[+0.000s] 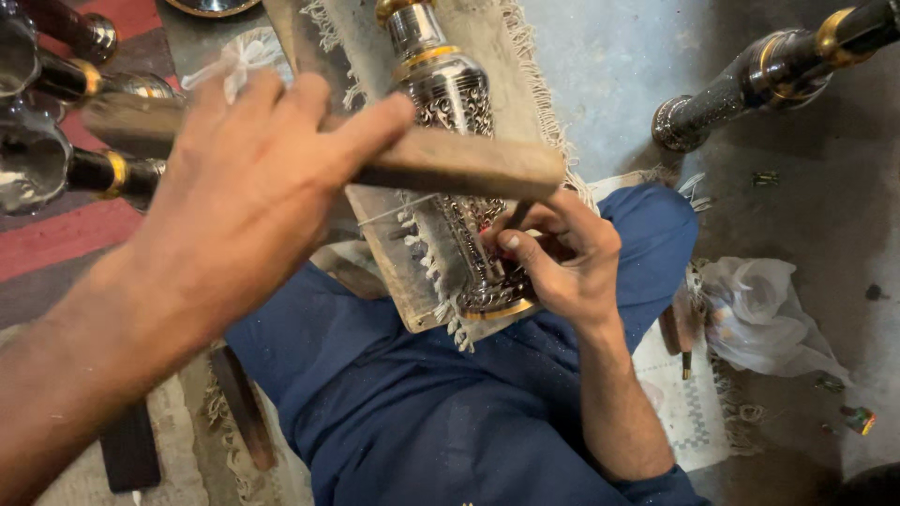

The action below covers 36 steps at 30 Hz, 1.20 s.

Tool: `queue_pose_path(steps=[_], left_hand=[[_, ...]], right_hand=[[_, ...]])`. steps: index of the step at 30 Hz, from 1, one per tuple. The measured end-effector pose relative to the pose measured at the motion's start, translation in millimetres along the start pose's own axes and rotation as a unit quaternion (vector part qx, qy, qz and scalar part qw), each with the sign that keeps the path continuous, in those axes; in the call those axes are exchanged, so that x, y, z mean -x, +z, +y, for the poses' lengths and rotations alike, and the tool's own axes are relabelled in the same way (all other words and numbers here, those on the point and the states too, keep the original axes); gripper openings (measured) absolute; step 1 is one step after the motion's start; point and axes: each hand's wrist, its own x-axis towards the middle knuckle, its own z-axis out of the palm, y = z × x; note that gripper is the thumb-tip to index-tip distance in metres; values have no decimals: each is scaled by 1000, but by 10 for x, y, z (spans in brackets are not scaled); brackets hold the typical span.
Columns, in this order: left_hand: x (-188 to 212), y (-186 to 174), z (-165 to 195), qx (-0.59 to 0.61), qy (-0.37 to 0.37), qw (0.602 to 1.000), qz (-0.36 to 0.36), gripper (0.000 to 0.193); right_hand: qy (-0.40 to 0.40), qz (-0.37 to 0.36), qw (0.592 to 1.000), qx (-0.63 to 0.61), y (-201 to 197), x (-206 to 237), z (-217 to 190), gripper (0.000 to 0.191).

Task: The person sits on the floor with an ornate brass vase held on a board on their lap. They hold a chisel against the vase's surface with one hand and strike it with a wooden mallet held in the other hand, chasing engraved patterns into the metal and repositioning the chisel repeatedly along the design.

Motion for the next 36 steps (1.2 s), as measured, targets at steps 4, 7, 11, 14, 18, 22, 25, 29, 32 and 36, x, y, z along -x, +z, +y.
queue_pose_path(steps=[4,7,11,14,18,22,25,29,32,36], left_hand=[[-12,10,-9,-52,-13,998,-40,77],[-20,5,-14,-97,5,995,-5,71],[-41,2,-31,0,-18,1000,-13,71],[-61,18,-20,-137,-3,989,-57,73],[-109,-12,39,77,-11,997,-9,78],[-240,-118,86,-72,41,996,-42,77],[-260,-170,110,101,16,995,-9,73],[-66,-22,37,-154,1,987,-51,74],[273,167,-190,-80,-113,982,-128,79],[826,747,-347,247,-305,919,-30,70]], right_hand=[[27,3,999,-31,-1,9,3,41],[23,-1,999,-30,-9,13,23,40],[34,1,997,-69,-8,29,61,44],[45,33,994,-93,9,42,91,45],[46,65,989,-123,54,62,115,44],[32,56,990,-126,61,50,111,42],[71,47,991,-99,23,60,86,40],[77,53,990,-105,-15,41,117,40],[59,130,954,-262,-24,-81,238,40],[45,181,927,-326,-152,-29,258,37]])
